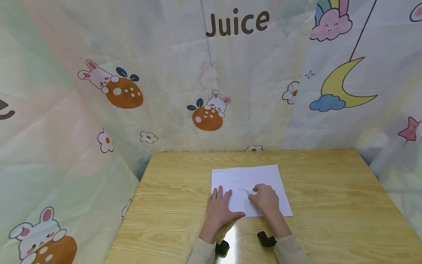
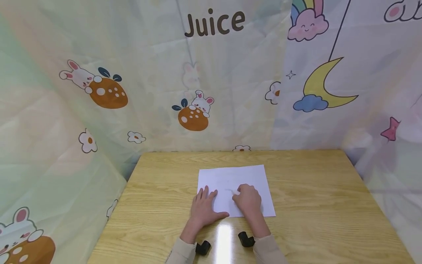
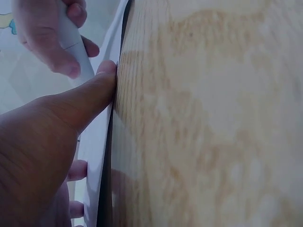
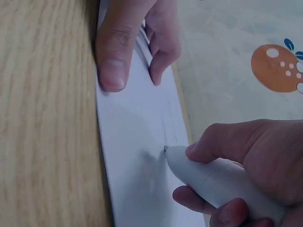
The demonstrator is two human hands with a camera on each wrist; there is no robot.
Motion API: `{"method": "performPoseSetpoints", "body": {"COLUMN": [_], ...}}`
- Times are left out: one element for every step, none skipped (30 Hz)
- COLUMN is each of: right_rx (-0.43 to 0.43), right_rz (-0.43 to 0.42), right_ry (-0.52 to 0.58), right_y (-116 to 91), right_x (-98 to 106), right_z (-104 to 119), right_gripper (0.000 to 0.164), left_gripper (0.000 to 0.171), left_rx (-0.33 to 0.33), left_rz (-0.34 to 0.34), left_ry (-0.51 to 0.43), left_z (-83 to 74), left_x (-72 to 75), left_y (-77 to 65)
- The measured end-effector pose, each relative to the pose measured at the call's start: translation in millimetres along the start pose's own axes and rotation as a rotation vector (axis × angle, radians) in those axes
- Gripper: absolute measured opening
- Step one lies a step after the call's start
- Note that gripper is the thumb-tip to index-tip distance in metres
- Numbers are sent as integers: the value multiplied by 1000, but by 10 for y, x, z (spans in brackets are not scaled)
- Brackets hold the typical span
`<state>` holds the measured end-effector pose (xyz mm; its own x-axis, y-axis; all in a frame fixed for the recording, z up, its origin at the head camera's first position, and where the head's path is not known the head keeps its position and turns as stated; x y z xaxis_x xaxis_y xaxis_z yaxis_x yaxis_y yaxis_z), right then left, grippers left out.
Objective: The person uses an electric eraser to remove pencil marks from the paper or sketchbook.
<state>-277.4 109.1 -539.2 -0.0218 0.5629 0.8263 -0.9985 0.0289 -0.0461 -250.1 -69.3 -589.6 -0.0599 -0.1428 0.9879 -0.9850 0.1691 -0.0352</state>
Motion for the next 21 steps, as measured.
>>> {"method": "performPoseSetpoints", "body": {"right_rx": [-2, 1, 7, 11, 10, 7, 2, -6, -15, -21, -26, -25, -16, -6, -1, 1, 0, -1, -5, -8, -7], "right_rz": [0, -3, -10, -16, -18, -16, -12, -7, 0, 7, 12, 12, 7, 1, -7, -13, -17, -18, -17, -15, -17], "right_ry": [1, 4, 5, 5, 4, 4, 2, 0, 0, -1, -1, 3, 7, 11, 11, 10, 9, 9, 7, 6, 6], "right_y": [-4, -5, -2, 0, -1, -18, -25, -39, -51, -63, -69, -66, -57, -44, -32, -21, -11, -3, 1, 4, 9], "right_x": [-3, -4, -8, -11, -16, -23, -31, -41, -55, -66, -81, -90, -89, -86, -78, -68, -61, -51, -46, -43, -38], "right_z": [-5, -4, -1, 1, -2, -14, -23, -37, -53, -64, -76, -79, -68, -60, -51, -44, -42, -37, -34, -32, -22], "right_gripper": [24, 25, 25, 25, 25, 25, 25, 24, 23, 23, 22, 23, 23, 24, 24, 24, 24, 24, 23, 23, 23], "left_gripper": [105, 104, 104, 104, 103, 103, 102, 103, 103, 103, 104, 104, 105, 104, 104, 104, 104, 104, 104, 105, 105], "left_rx": [-3, -6, -7, -9, -11, -13, -12, -11, -10, -9, -8, -9, -9, -10, -11, -12, -13, -13, -12, -10, -8], "left_rz": [0, -1, -6, -14, -19, -22, -18, -9, 4, 16, 28, 29, 23, 8, -3, -14, -21, -23, -22, -12, -11], "left_ry": [-1, -1, -1, -2, -6, -13, -17, -17, -20, -22, -21, -17, -8, -6, -3, 0, 5, 7, 5, 6, 5], "left_z": [-6, -12, -15, -20, -24, -30, -29, -28, -26, -27, -25, -25, -24, -24, -25, -25, -23, -21, -20, -17, -14], "left_x": [2, 5, 5, 11, 14, 13, 10, 0, -16, -29, -44, -51, -48, -39, -25, -14, -7, 2, 8, 5, 8], "left_y": [-7, -13, -18, -23, -32, -46, -52, -63, -73, -85, -94, -97, -94, -86, -76, -64, -51, -42, -34, -28, -23]}}
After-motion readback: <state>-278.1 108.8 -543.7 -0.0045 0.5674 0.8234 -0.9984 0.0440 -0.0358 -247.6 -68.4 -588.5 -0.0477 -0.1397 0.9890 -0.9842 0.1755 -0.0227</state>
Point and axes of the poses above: each hand's wrist, its own y-axis towards the middle knuckle, its own x-axis out of the back of the hand, z = x × y, the point moved 7 cm from there along y, towards the middle knuckle, and after that the axes turned 1 degree about y, right-handed, at the moved point
